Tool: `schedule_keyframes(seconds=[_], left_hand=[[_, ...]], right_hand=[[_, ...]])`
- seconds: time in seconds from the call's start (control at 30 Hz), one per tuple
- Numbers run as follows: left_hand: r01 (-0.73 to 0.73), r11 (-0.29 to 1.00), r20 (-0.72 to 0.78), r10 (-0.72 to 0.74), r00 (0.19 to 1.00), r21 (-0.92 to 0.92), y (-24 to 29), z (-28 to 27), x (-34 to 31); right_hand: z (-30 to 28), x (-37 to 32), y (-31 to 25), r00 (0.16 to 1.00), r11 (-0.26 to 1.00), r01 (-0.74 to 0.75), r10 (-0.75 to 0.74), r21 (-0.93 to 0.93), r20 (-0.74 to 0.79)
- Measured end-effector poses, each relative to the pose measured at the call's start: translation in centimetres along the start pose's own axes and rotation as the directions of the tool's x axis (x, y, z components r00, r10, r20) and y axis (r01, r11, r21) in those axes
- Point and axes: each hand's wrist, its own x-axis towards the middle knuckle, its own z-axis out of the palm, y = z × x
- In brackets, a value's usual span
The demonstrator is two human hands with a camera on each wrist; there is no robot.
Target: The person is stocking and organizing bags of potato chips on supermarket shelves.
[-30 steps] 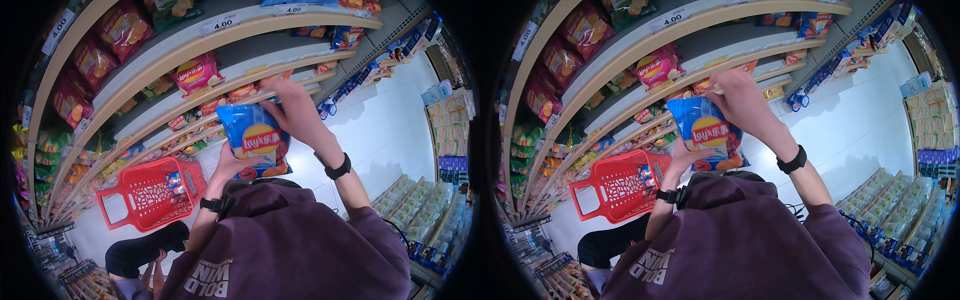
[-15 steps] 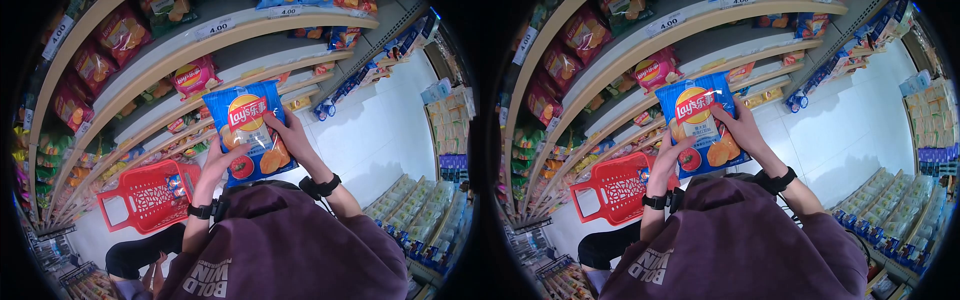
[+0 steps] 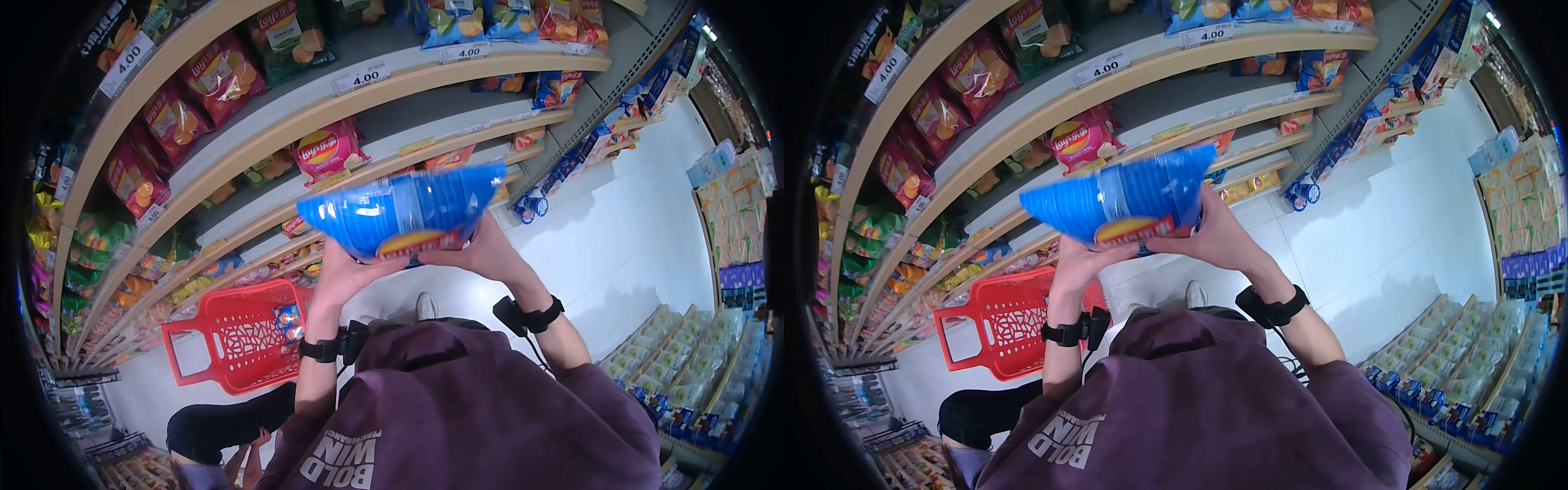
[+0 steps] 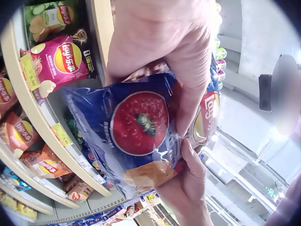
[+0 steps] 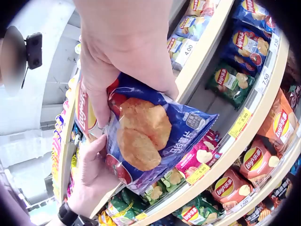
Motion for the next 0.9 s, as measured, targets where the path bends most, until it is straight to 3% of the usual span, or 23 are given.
schedule_keyframes(seconds=[0.07, 0.13, 0.27, 0.37, 0.5, 0.53, 0.6, 0.63, 0.67, 0.77, 0.9], left_hand=[[-0.014, 0.999, -0.038, 0.015, 0.999, 0.032, 0.4, 0.1, -0.2], [-0.025, 0.999, -0.063, 0.028, 0.998, 0.046, 0.9, 0.4, -0.1], [-0.025, 0.997, 0.05, 0.021, 0.999, 0.071, 1.8, 0.2, 0.3], [0.033, 0.993, -0.031, -0.037, 0.999, -0.115, 2.2, 1.3, 0.1], [0.07, 0.965, 0.012, -0.069, 0.998, -0.253, 2.6, 1.4, 0.1], [0.069, 0.958, -0.003, -0.073, 0.997, -0.278, 2.4, 1.5, 0.3], [0.054, 0.964, -0.093, -0.08, 0.992, -0.262, 2.0, 1.8, 0.5], [0.044, 0.967, -0.138, -0.081, 0.987, -0.252, 1.8, 2.0, 0.6], [-0.023, 0.986, -0.227, -0.015, 0.974, -0.165, 1.5, 2.2, 0.8], [-0.083, 0.988, -0.375, 0.125, 0.919, 0.126, 1.5, 2.6, 1.0], [-0.142, 0.917, -0.323, 0.272, 0.906, 0.373, 2.4, 3.3, 0.1]], right_hand=[[-0.1, -0.1, -0.1, 0.998, 0.995, 0.056, -0.055, -0.086, 0.01], [0.0, -0.1, 0.0, 0.998, 0.997, 0.065, -0.065, -0.033, -0.001], [0.0, 0.0, -1.3, 0.998, 0.997, -0.016, 0.02, 0.079, -0.051], [0.6, 0.8, -0.1, 0.986, 0.976, 0.012, 0.025, 0.217, -0.167], [0.7, 1.5, -0.8, 0.974, 0.889, -0.091, 0.173, 0.448, -0.146], [0.8, 1.5, -0.8, 0.97, 0.902, -0.101, 0.183, 0.419, -0.161], [1.1, 1.8, 0.7, 0.925, 0.988, 0.133, -0.151, -0.075, -0.349], [1.2, 2.0, 1.2, 0.865, 0.917, 0.218, -0.34, -0.333, -0.37], [0.6, 1.7, 1.2, 0.832, 0.844, 0.269, -0.446, -0.463, -0.33], [1.4, 0.1, -1.0, 0.968, 0.922, 0.151, -0.212, -0.356, -0.137], [3.5, -0.1, -0.2, 0.93, 0.919, 0.251, -0.316, -0.304, -0.188]])
